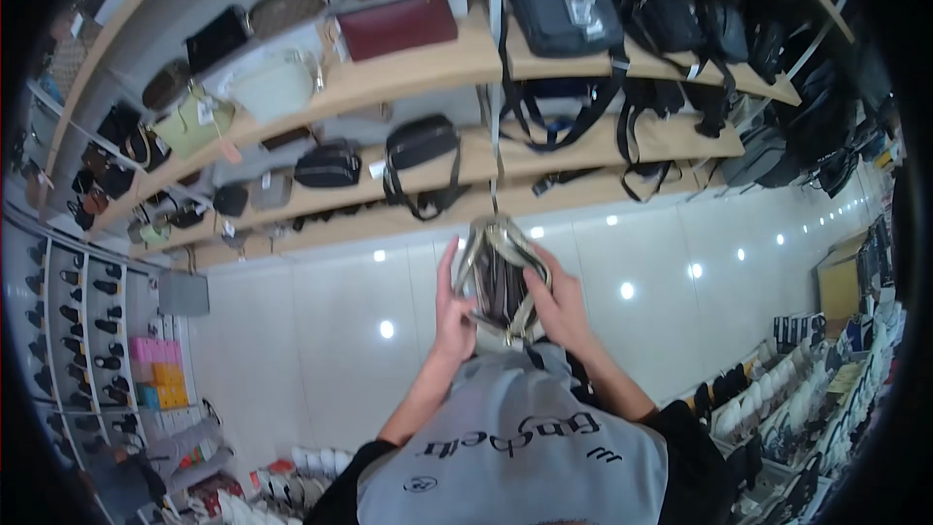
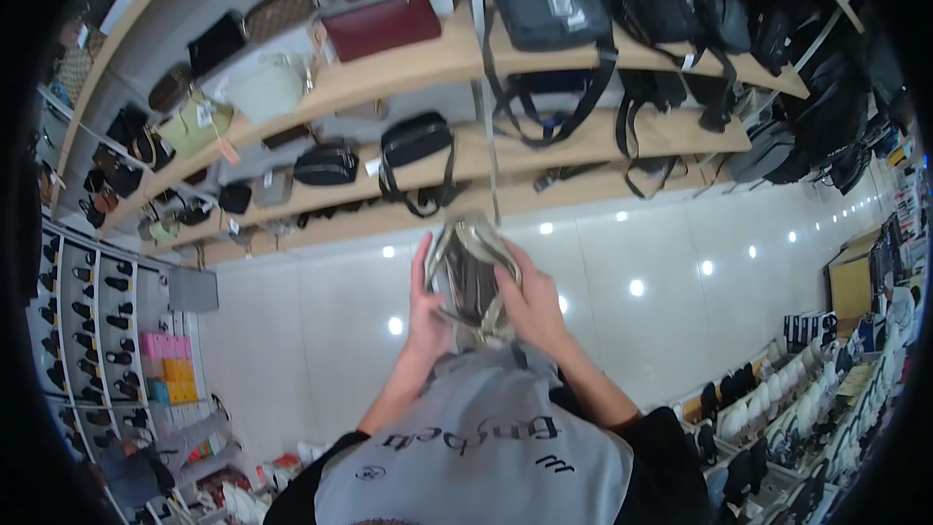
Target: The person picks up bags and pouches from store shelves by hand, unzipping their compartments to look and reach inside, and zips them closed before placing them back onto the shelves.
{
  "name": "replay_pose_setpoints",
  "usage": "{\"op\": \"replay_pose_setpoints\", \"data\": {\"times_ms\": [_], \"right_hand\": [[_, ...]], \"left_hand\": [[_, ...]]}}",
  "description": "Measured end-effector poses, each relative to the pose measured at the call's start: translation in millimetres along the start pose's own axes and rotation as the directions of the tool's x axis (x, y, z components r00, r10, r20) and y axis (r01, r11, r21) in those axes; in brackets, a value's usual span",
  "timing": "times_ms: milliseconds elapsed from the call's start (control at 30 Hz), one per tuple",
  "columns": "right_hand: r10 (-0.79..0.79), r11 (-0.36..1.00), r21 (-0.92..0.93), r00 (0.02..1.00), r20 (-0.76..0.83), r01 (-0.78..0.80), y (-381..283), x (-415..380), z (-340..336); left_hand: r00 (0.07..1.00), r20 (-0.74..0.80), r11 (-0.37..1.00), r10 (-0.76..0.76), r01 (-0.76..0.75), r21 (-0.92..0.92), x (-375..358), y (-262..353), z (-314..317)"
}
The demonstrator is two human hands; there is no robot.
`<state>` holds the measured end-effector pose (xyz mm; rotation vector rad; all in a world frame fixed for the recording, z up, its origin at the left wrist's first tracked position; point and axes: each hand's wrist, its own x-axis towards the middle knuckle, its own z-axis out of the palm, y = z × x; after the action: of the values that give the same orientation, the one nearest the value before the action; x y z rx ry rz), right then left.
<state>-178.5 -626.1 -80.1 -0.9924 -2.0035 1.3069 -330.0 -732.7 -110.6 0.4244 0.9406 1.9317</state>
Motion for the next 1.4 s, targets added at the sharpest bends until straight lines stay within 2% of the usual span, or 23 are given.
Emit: {"op": "replay_pose_setpoints", "data": {"times_ms": [33,100,200,300,333,433,467,567,600,633,667,800,900,1000,1200,1300,1333,1400], "right_hand": [[0.038,0.999,-0.01,0.999,0.031,-0.038,-3,-1,-3],[0.026,0.996,0.083,1.0,0.018,-0.027,-9,1,-3],[0.023,0.975,0.221,1.0,0.017,-0.026,-6,3,8],[0.005,0.963,0.27,0.999,0.044,-0.016,-22,-3,17],[-0.018,0.986,0.165,0.997,0.081,0.005,-24,-1,19],[-0.007,0.965,0.264,1.0,0.013,0.003,-18,-4,35],[-0.009,0.965,0.263,1.0,0.008,0.007,-19,-4,35],[-0.003,0.97,0.242,1.0,-0.001,0.003,-21,-4,31],[0.005,0.974,0.225,1.0,0.0,-0.005,-18,-2,30],[0.017,0.978,0.209,1.0,0.002,-0.017,-16,-2,29],[0.044,0.983,0.179,0.999,-0.027,-0.038,-24,-3,28],[0.069,0.963,0.266,0.996,-0.057,-0.051,-20,-4,29],[0.043,0.959,0.282,0.998,-0.056,-0.026,-10,-2,28],[0.168,0.927,0.34,0.986,0.0,-0.158,-15,2,22],[0.183,0.906,0.382,0.983,0.03,-0.181,-16,1,21],[0.16,0.936,0.318,0.987,-0.009,-0.149,-26,-3,22],[0.155,0.936,0.323,0.988,-0.026,-0.139,-21,-4,26],[0.143,0.937,0.33,0.988,-0.064,-0.115,-16,-3,29]], "left_hand": [[1.0,-0.017,0.999,0.015,-0.016,-0.052,-1,-3,-4],[1.0,-0.009,1.0,0.004,-0.004,-0.03,0,4,4],[0.999,-0.028,0.993,-0.03,0.033,0.113,-2,10,11],[0.999,0.038,0.95,0.031,-0.042,0.309,-3,6,4],[0.996,0.017,0.916,0.088,-0.087,0.393,-4,6,13],[0.998,0.065,0.914,-0.011,-0.016,0.406,-8,9,6],[0.998,0.053,0.891,0.019,-0.041,0.453,-8,7,4],[1.0,-0.017,0.935,-0.016,0.021,0.355,-7,1,2],[0.993,-0.111,0.964,-0.047,0.074,0.254,-10,0,7],[0.995,-0.069,0.969,-0.071,0.086,0.232,-10,1,7],[0.992,-0.097,0.977,-0.081,0.098,0.192,-11,1,10],[0.978,-0.178,0.991,-0.113,0.123,0.047,-8,3,17],[0.974,-0.173,0.99,-0.144,0.141,-0.031,-3,7,20],[0.972,-0.169,0.986,-0.166,0.159,-0.055,-2,10,20],[0.976,-0.142,0.986,-0.163,0.166,0.005,-5,-1,15],[0.991,-0.098,0.931,-0.09,0.119,0.346,-4,-20,-5],[0.992,-0.08,0.912,-0.099,0.122,0.392,-7,-9,7],[1.0,0.001,0.826,-0.014,0.011,0.563,-6,-6,5]]}}
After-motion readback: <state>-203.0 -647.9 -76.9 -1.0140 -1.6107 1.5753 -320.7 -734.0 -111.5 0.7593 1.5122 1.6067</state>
